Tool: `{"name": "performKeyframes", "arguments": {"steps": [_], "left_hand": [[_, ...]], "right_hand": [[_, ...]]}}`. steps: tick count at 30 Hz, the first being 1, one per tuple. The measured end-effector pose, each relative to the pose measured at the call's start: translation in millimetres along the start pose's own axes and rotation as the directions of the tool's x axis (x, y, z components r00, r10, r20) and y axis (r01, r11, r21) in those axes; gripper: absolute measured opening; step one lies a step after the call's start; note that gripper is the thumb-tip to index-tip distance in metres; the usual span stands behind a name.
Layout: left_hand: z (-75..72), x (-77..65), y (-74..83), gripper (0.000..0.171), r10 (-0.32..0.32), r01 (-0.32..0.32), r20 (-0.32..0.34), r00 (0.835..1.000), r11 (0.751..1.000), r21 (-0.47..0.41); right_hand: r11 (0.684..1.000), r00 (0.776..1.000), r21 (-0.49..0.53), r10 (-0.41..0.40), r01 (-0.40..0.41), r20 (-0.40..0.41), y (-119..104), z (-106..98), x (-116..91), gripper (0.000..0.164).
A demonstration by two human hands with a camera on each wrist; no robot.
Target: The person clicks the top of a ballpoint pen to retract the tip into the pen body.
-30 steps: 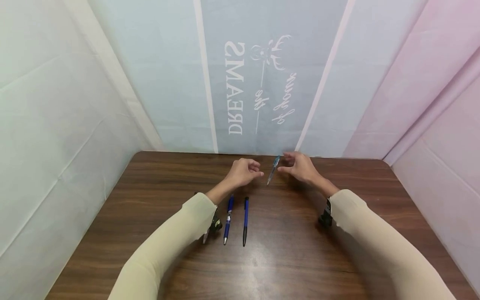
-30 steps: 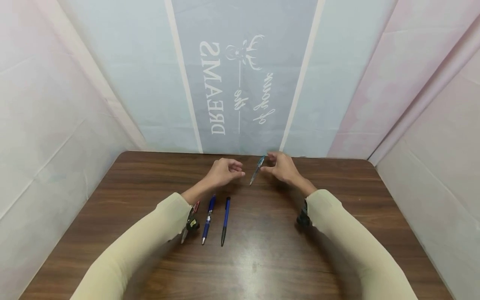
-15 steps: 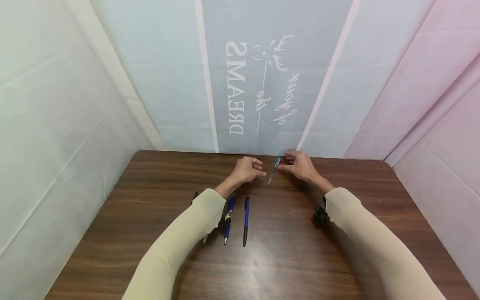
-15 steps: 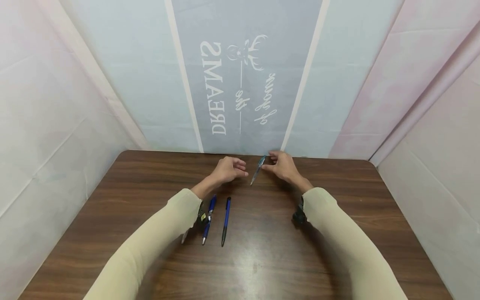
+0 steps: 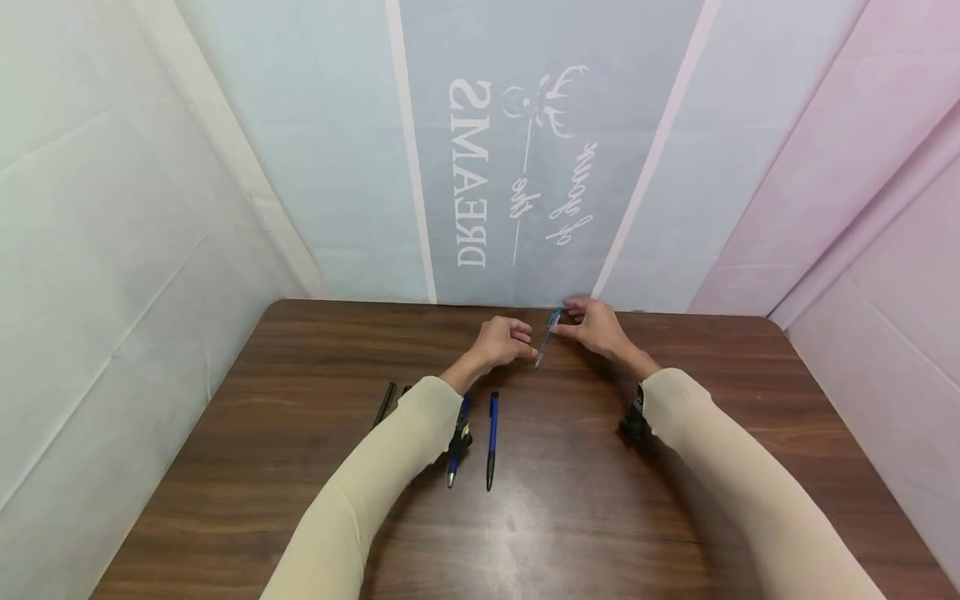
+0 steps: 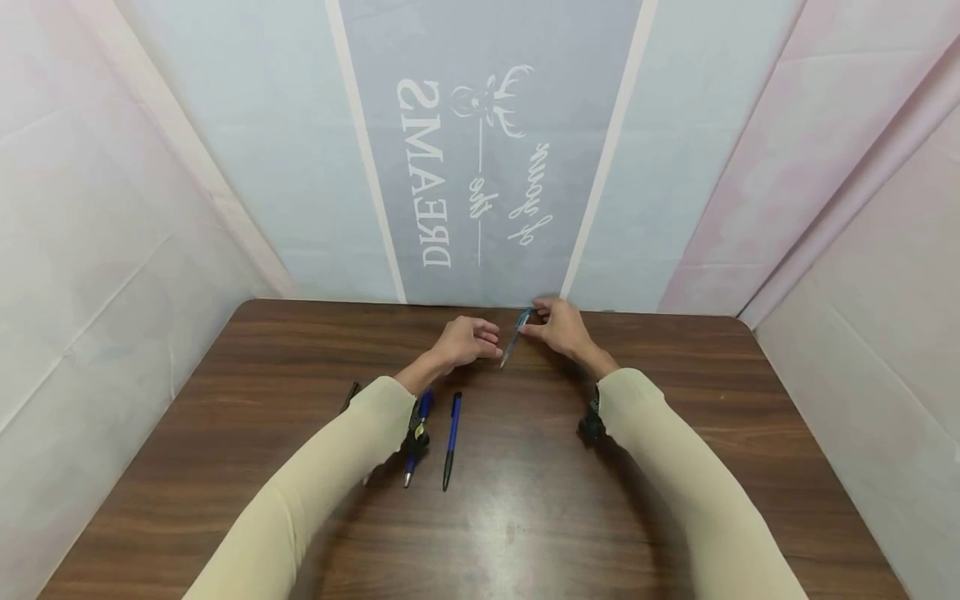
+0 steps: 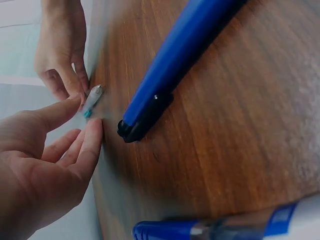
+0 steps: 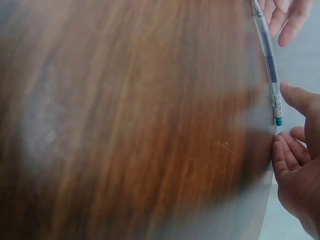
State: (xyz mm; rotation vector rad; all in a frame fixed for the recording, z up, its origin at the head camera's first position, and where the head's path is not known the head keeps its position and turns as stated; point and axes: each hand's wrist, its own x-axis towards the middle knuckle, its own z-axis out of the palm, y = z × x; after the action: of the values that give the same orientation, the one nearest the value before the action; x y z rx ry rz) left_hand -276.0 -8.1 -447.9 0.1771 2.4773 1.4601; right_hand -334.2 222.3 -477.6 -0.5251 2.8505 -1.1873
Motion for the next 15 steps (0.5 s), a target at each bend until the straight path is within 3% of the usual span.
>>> {"name": "performKeyframes", "arguments": {"steps": [15], "left_hand": [[13.3,6.4,0.1,0.043,0.013,-0.014,-0.034,0.999,0.999,-0.035]], "right_hand": [[1.000,1.000,0.003,0.000,0.000,0.005,-1.9,5.6,4.4,0.060]]}}
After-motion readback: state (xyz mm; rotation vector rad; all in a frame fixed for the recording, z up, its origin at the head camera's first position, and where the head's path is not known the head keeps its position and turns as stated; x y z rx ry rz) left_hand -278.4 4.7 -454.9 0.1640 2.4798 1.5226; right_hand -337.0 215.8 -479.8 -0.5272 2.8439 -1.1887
